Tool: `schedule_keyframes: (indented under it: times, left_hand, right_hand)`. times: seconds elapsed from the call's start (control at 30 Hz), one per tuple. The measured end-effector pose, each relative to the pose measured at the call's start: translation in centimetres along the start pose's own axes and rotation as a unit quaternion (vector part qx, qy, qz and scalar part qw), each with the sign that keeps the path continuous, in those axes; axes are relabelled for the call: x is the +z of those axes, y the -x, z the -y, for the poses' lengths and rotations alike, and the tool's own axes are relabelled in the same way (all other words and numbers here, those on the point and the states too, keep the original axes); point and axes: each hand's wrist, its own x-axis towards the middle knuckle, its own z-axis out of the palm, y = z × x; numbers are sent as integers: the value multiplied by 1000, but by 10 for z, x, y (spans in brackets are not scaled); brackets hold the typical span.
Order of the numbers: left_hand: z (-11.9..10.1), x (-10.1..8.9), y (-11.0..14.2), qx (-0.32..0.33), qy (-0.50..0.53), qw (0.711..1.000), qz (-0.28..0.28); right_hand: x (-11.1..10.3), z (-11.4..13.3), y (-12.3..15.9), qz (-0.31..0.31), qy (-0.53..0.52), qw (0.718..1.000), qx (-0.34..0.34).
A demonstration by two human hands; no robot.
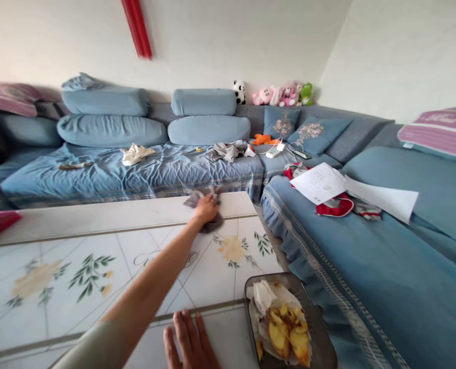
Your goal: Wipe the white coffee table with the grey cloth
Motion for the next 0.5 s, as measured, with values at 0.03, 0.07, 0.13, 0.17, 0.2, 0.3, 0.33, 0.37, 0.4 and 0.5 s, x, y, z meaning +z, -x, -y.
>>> schedule_keyframes:
  times: [0.03, 0.07, 0.13, 0.17, 0.2, 0.3, 0.33, 0.37, 0.4, 0.5]
  left_hand:
    - [-26, 8, -13, 31, 11, 999, 5]
    - [-48, 17, -18, 64, 21, 998, 13]
    - [-69, 34, -7, 135, 34, 990, 37]
    - [-67, 41, 8, 173, 38, 983, 54]
    - [-57, 45, 28, 213, 40, 974, 71]
    - [9, 40, 86, 289, 45, 952, 94]
    - [35, 32, 96, 269, 39, 959, 85]
    - [59, 24, 98, 222, 28, 972, 69]
    - [78, 15, 92, 157, 14, 986, 47]
    - [91, 1, 38, -9, -20, 1000, -6]
  right_hand:
    - [0, -1, 0, -4, -7, 1000, 3]
    - [0, -1, -1, -8, -16, 1000, 8]
    - [1, 0, -1, -10, -33, 999, 11]
    - [2, 1, -1, -18, -37, 999, 19]
    - [3, 3, 1, -23, -35, 999, 29]
    - [10, 11, 9, -21, -13, 999, 46]
    - [13, 14, 13, -15, -8, 999, 51]
    - [17, 18, 16, -12, -6, 999, 52]
    - [21, 21, 19, -18, -4, 998, 60]
    - [37, 31, 27, -48, -8, 995, 89]
